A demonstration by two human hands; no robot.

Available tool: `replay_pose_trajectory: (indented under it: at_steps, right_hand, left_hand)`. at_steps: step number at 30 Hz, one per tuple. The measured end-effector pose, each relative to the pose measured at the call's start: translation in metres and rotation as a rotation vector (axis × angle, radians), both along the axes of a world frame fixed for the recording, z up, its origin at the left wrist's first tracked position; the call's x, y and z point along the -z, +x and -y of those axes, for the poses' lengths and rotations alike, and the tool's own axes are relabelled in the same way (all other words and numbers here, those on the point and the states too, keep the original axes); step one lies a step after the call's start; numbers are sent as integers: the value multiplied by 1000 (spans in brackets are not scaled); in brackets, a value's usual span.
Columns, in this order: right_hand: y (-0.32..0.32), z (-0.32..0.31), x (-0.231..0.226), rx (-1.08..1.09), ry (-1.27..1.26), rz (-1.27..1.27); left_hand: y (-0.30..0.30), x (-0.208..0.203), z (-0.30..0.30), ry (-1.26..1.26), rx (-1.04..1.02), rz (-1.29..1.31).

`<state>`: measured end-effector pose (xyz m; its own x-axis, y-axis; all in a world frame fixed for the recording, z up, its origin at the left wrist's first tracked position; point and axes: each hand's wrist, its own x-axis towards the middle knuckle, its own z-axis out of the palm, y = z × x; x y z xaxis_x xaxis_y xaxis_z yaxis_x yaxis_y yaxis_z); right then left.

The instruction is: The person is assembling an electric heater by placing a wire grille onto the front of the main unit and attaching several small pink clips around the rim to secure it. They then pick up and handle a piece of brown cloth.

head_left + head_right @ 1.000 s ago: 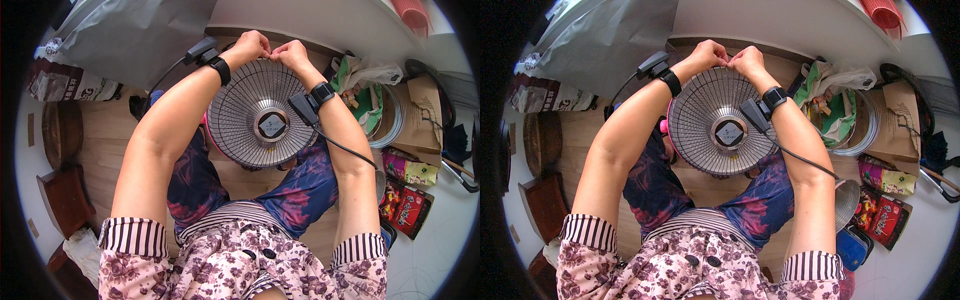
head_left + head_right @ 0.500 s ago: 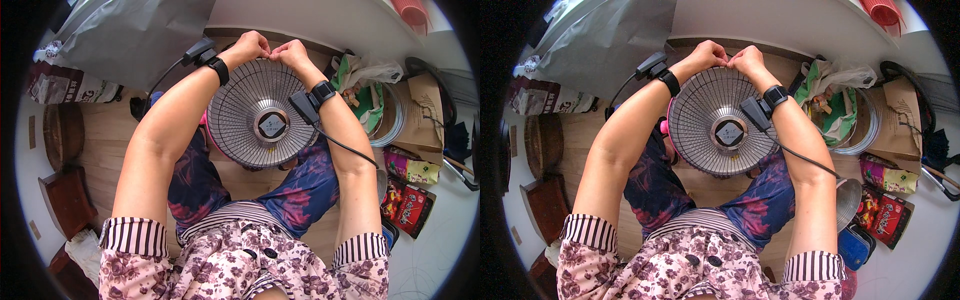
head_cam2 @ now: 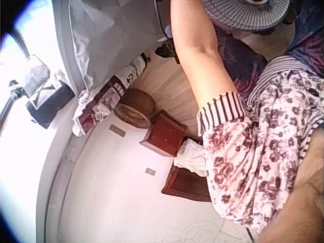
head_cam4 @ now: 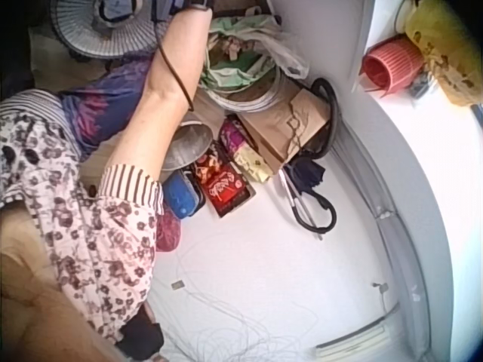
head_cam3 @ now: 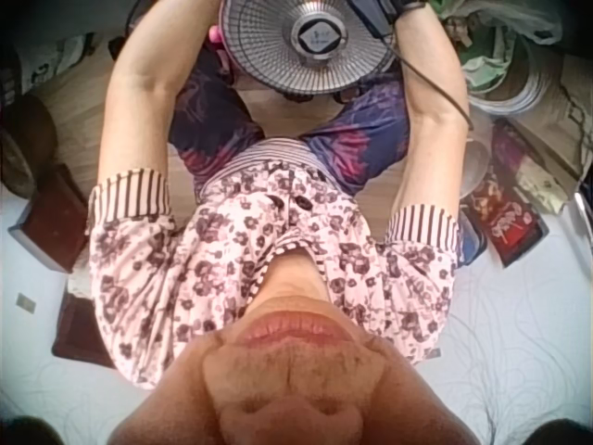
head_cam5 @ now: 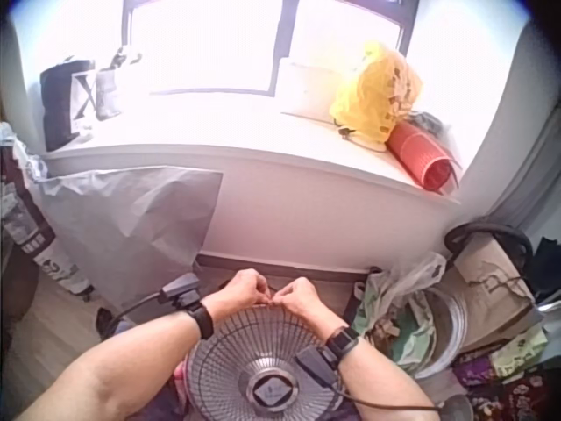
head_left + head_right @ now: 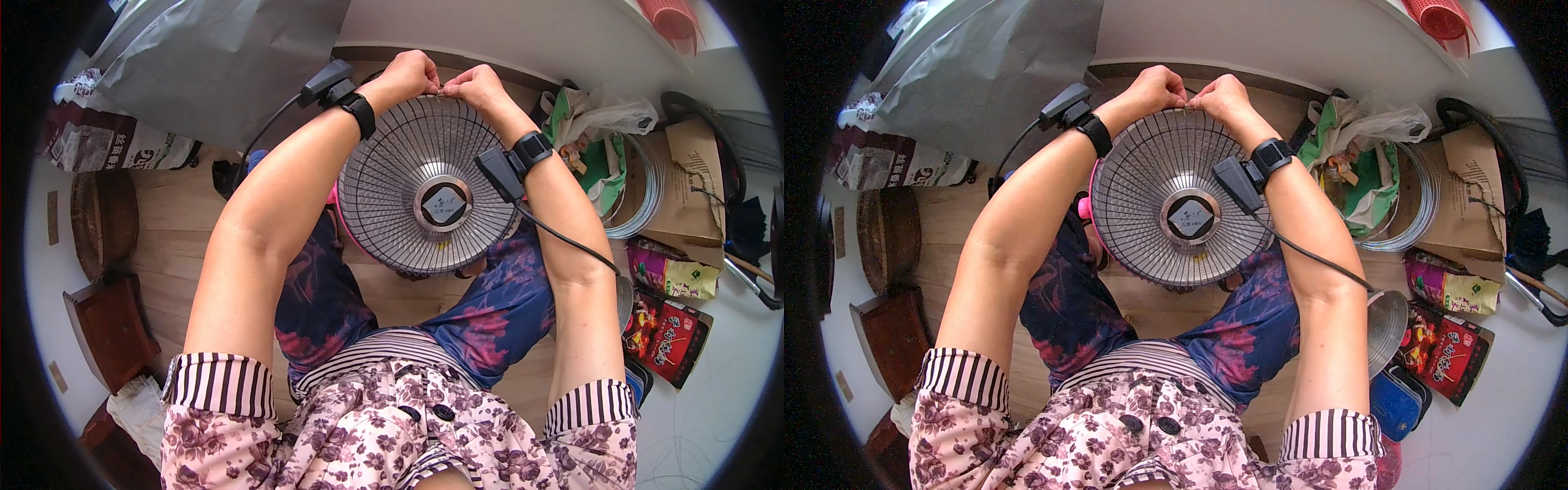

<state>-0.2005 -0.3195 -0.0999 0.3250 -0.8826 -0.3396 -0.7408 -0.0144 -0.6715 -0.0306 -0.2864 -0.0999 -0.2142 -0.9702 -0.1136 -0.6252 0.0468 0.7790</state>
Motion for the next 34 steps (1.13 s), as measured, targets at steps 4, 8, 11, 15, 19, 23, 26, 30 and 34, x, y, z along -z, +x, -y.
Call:
replay_pose_trajectory:
  at_steps: [4,8,11,15,19,23,26,30,34]
  right_hand:
    - [0,0,-2,19,-5,3]
    - [1,0,-1,27,-18,11]
    - [-1,1,1,31,-28,16]
    - [3,-2,-3,59,-28,-36]
    - [-1,1,1,96,-22,-31]
    - [2,1,4,89,-36,-17]
    - [1,2,5,107,0,1]
    - [2,2,5,122,6,5]
    - [2,1,3,114,-5,-6]
  left_hand:
    - [-3,-3,0,-15,11,62]
    - [-4,-2,1,-109,42,157]
    - [-8,-5,-1,-134,44,226]
    - [-11,-9,-5,-215,49,354]
    - [-18,-16,-8,-249,86,427]
    - [-18,-16,-11,-299,82,482]
    - [-20,-17,-11,-261,83,481]
    - [-19,-13,-10,-230,15,446]
    - [-16,-11,-8,-155,3,347]
